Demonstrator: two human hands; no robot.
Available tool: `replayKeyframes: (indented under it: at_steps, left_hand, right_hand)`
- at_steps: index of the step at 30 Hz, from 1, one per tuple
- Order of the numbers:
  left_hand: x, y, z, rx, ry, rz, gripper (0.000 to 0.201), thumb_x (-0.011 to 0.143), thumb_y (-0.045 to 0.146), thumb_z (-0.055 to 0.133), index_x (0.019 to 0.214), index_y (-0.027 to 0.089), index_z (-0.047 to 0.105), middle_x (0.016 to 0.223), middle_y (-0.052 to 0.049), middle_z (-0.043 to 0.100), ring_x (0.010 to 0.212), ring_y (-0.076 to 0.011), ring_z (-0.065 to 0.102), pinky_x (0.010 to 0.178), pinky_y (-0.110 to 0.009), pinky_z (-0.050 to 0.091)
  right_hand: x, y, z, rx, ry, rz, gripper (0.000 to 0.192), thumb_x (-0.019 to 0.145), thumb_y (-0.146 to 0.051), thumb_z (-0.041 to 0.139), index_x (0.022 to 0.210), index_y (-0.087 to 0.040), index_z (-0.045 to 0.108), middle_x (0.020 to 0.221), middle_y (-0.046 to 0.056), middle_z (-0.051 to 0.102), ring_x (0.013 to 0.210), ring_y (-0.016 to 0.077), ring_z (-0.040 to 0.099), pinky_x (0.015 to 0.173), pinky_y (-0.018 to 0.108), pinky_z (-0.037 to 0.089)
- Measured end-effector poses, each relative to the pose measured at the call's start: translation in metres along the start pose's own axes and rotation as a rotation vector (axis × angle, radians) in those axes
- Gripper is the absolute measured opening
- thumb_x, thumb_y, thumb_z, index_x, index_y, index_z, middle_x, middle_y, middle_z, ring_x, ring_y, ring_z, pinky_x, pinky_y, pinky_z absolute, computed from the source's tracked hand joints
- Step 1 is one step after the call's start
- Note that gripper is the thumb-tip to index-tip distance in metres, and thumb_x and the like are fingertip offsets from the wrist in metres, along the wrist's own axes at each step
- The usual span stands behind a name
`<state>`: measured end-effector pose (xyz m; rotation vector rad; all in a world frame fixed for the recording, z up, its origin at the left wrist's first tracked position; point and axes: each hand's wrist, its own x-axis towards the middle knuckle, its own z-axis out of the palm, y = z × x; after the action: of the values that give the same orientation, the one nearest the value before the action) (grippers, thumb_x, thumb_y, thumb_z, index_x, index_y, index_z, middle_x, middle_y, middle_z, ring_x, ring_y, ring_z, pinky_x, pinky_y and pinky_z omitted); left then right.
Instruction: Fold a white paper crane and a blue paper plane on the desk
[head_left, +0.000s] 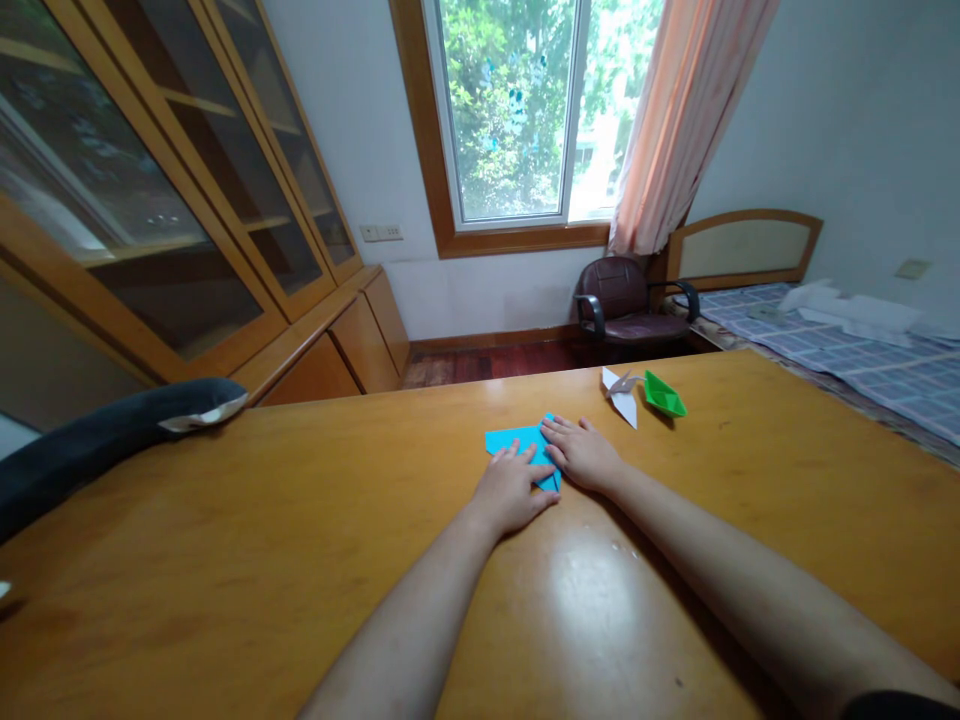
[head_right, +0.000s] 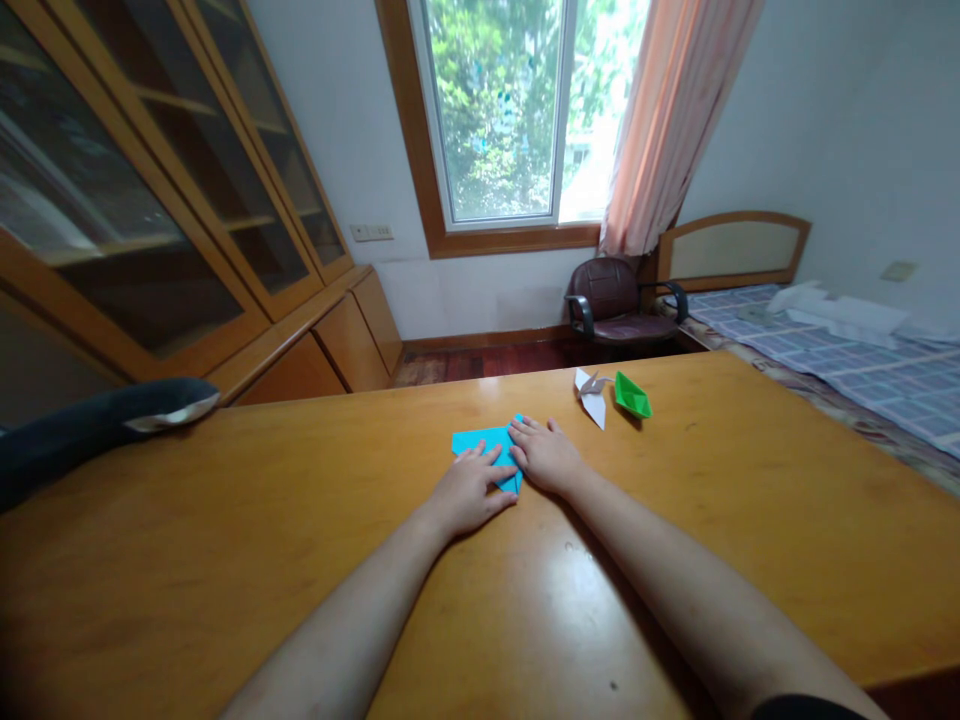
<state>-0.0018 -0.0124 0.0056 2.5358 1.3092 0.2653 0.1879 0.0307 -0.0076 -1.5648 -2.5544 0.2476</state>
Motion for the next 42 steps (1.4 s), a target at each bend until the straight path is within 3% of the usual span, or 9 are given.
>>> replayKeyframes:
  at_steps: [14, 30, 42]
  left_hand:
    - [-0.0006, 0.0023, -0.0016, 0.004, -0.056, -0.012, 0.040, 0.088, 0.051, 0.052, 0.126, 0.039, 0.060, 0.150, -0.005, 0.041, 0.140, -0.0375, 0.029, 0.111, -0.059, 0.024]
    - [0.0002, 0.0000, 0.0007, 0.041, -0.022, 0.038, 0.038, 0.089, 0.050, 0.051, 0.123, 0.037, 0.062, 0.144, -0.007, 0.048, 0.138, -0.0377, 0.033, 0.110, -0.059, 0.027]
    - [0.0025, 0.0013, 0.0015, 0.041, -0.012, -0.006, 0.035, 0.094, 0.043, 0.044, 0.124, 0.039, 0.062, 0.147, -0.005, 0.044, 0.136, -0.0372, 0.035, 0.108, -0.058, 0.030]
  right_hand:
    - [0.0033, 0.0007, 0.0035, 0.004, -0.007, 0.023, 0.052, 0.096, -0.038, 0.031, 0.144, -0.020, 0.041, 0.151, 0.008, 0.036, 0.142, 0.0241, 0.027, 0.112, 0.059, 0.018]
    - [0.0011, -0.0004, 0.0023, -0.012, 0.000, 0.022, 0.051, 0.097, -0.039, 0.030, 0.144, -0.022, 0.041, 0.152, 0.008, 0.036, 0.142, 0.0240, 0.028, 0.111, 0.060, 0.020]
    - [0.0011, -0.0008, 0.0035, -0.013, -0.003, 0.036, 0.052, 0.096, -0.039, 0.029, 0.144, -0.022, 0.040, 0.153, 0.008, 0.034, 0.142, 0.0250, 0.026, 0.110, 0.062, 0.018]
